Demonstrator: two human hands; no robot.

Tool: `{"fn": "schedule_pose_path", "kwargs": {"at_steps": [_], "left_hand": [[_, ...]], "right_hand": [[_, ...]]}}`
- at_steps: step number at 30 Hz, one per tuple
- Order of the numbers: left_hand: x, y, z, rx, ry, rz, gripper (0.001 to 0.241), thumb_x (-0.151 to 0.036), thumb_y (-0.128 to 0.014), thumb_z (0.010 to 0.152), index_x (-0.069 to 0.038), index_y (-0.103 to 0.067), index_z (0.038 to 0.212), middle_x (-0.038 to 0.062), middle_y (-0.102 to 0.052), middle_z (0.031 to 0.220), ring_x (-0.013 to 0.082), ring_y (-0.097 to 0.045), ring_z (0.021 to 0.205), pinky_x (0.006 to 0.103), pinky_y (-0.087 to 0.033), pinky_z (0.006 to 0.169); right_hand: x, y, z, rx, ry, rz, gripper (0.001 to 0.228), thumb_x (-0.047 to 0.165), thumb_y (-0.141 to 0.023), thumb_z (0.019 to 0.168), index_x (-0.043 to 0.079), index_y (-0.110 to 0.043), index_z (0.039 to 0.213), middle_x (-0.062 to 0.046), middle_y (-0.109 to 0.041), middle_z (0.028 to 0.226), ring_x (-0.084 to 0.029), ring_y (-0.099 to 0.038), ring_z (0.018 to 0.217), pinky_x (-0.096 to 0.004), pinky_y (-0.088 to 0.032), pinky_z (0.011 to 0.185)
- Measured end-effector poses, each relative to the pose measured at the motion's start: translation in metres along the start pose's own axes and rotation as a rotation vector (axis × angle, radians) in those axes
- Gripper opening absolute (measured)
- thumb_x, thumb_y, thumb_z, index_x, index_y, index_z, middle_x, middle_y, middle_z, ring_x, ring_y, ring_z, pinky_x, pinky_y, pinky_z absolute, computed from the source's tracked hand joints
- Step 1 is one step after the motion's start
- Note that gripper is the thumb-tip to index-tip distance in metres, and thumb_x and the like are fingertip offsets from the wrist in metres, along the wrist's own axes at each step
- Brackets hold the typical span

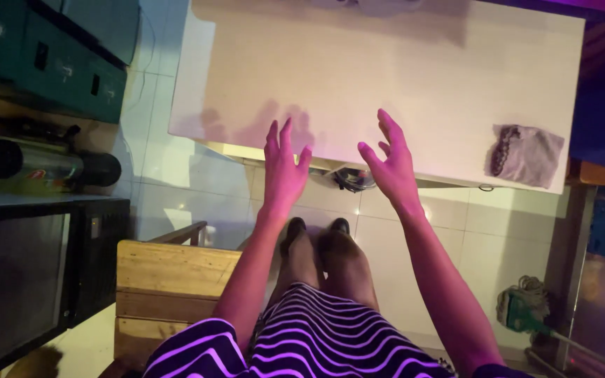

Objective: Clean a wooden chair and a wooden surface using a cloth.

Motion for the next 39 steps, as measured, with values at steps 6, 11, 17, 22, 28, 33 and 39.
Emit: {"fn": "schedule_pose_path", "kwargs": {"at_steps": [6,11,17,22,28,33,39], "left_hand": [[0.006,0.017,-0.002,-0.034,-0.043,-0.085,0.059,-0.013,-0.066,0.098,-0.01,-0.042,0.151,0.025,-0.041,0.154,0.0445,-0.042,0.145,0.049,-0.043,0.114],[0.015,0.025,-0.007,-0.024,0.009,-0.143,0.052,-0.01,-0.064,0.098,-0.008,-0.047,0.147,0.018,-0.054,0.145,0.0374,-0.053,0.138,0.0441,-0.046,0.112],[0.015,0.021,-0.006,-0.062,-0.004,-0.136,0.051,-0.009,-0.065,0.098,-0.007,-0.048,0.146,0.019,-0.055,0.142,0.037,-0.054,0.135,0.0446,-0.046,0.111],[0.006,0.014,-0.01,-0.068,0.074,-0.175,0.05,-0.01,-0.064,0.097,-0.009,-0.05,0.145,0.016,-0.057,0.14,0.0339,-0.059,0.127,0.0439,-0.049,0.106],[0.0,0.017,-0.021,-0.151,0.07,-0.191,0.048,-0.011,-0.065,0.098,-0.009,-0.051,0.144,0.016,-0.057,0.14,0.034,-0.06,0.126,0.044,-0.05,0.106],[0.008,0.023,-0.03,-0.204,0.103,-0.198,0.049,-0.011,-0.065,0.099,-0.007,-0.049,0.144,0.019,-0.056,0.139,0.038,-0.054,0.131,0.046,-0.046,0.108],[0.02,0.026,-0.036,-0.295,0.055,-0.164,0.049,-0.013,-0.065,0.099,-0.005,-0.047,0.145,0.021,-0.052,0.145,0.0405,-0.049,0.138,0.0478,-0.042,0.114]], "right_hand": [[-0.009,-0.022,-0.001,0.008,-0.033,0.005,0.072,0.014,-0.071,0.095,0.01,-0.035,0.157,-0.012,-0.039,0.163,-0.029,-0.039,0.151,-0.045,-0.043,0.117],[-0.029,-0.032,-0.003,0.012,-0.102,0.029,0.07,0.014,-0.069,0.095,0.012,-0.035,0.156,-0.013,-0.041,0.161,-0.029,-0.042,0.149,-0.046,-0.044,0.116],[-0.03,-0.031,-0.002,0.031,-0.157,0.079,0.068,0.015,-0.067,0.095,0.015,-0.035,0.156,-0.013,-0.043,0.159,-0.028,-0.043,0.147,-0.044,-0.051,0.11],[-0.019,-0.035,-0.002,0.071,-0.07,0.072,0.068,0.014,-0.068,0.097,0.014,-0.036,0.157,-0.015,-0.049,0.156,-0.029,-0.048,0.145,-0.043,-0.049,0.112],[-0.017,-0.053,0.002,0.161,-0.018,0.073,0.069,0.014,-0.069,0.096,0.013,-0.037,0.157,-0.015,-0.051,0.154,-0.028,-0.051,0.143,-0.042,-0.05,0.11],[-0.02,-0.067,0.008,0.204,0.02,0.073,0.068,0.012,-0.069,0.096,0.012,-0.037,0.157,-0.015,-0.051,0.154,-0.029,-0.05,0.145,-0.041,-0.05,0.11],[-0.01,-0.076,0.007,0.243,0.057,0.057,0.069,0.01,-0.069,0.096,0.012,-0.037,0.157,-0.014,-0.051,0.155,-0.027,-0.048,0.147,-0.042,-0.049,0.111]]}}
Point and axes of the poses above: each hand's wrist, its own z-axis towards the middle knuckle, its own y-axis out of the back of the hand, x = y × z, the point moved 10 cm from there along z, towards the middle knuckle
